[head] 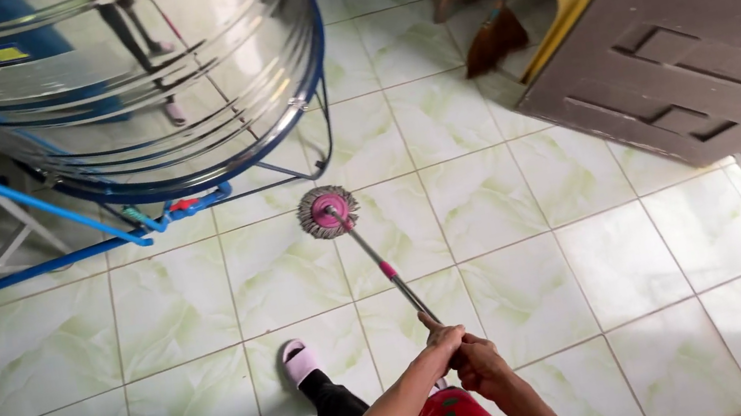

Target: Mopping the tiled floor of a water production facility.

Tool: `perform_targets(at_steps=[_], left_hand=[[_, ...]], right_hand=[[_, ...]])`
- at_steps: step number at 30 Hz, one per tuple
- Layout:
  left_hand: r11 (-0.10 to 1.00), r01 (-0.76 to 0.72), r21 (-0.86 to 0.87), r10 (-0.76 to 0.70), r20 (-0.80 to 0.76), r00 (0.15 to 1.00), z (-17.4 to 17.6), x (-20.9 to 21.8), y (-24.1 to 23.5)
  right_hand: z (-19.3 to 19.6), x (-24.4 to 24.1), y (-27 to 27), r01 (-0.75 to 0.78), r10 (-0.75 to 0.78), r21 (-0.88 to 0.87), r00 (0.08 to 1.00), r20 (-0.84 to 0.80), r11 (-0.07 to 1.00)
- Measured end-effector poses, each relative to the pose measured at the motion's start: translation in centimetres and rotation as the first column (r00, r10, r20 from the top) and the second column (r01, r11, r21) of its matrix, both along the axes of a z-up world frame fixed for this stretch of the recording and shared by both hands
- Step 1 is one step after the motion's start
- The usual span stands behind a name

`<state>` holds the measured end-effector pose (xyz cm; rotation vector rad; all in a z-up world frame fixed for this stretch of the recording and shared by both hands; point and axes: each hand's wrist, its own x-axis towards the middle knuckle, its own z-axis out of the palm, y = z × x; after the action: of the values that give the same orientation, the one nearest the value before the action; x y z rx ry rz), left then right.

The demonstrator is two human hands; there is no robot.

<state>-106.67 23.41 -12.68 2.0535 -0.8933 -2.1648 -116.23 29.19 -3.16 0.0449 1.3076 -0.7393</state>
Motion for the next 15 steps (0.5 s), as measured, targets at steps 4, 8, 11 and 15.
perform_targets(at_steps=[4, 8, 11, 15], left_hand=[[0.986, -0.167, 0.017, 0.168, -0.063, 0.984, 7.7, -4.6, 1.3], [0.9, -0.437, -0.007, 0.42, -0.262, 0.869, 6.1, -6.1, 1.4], [0.87, -0.487, -0.076, 0.445, -0.305, 0.842, 5.2, -5.9, -1.2], [0.869, -0.478, -0.13, 0.42, -0.316, 0.85, 5.4, -5.6, -6.0]], right_hand=[[1.5, -5.4, 1.4, 0.109, -0.096, -0.06, 0.977, 0.19, 0.992], [2.5, -6.9, -0.7, 0.216, -0.201, -0.041, 0.952, 0.231, 0.976], [0.3, -6.0, -3.5, 0.273, -0.27, 0.011, 0.943, 0.197, 0.962], [-1.2, -5.7, -7.9, 0.365, -0.363, 0.031, 0.91, 0.199, 0.931]])
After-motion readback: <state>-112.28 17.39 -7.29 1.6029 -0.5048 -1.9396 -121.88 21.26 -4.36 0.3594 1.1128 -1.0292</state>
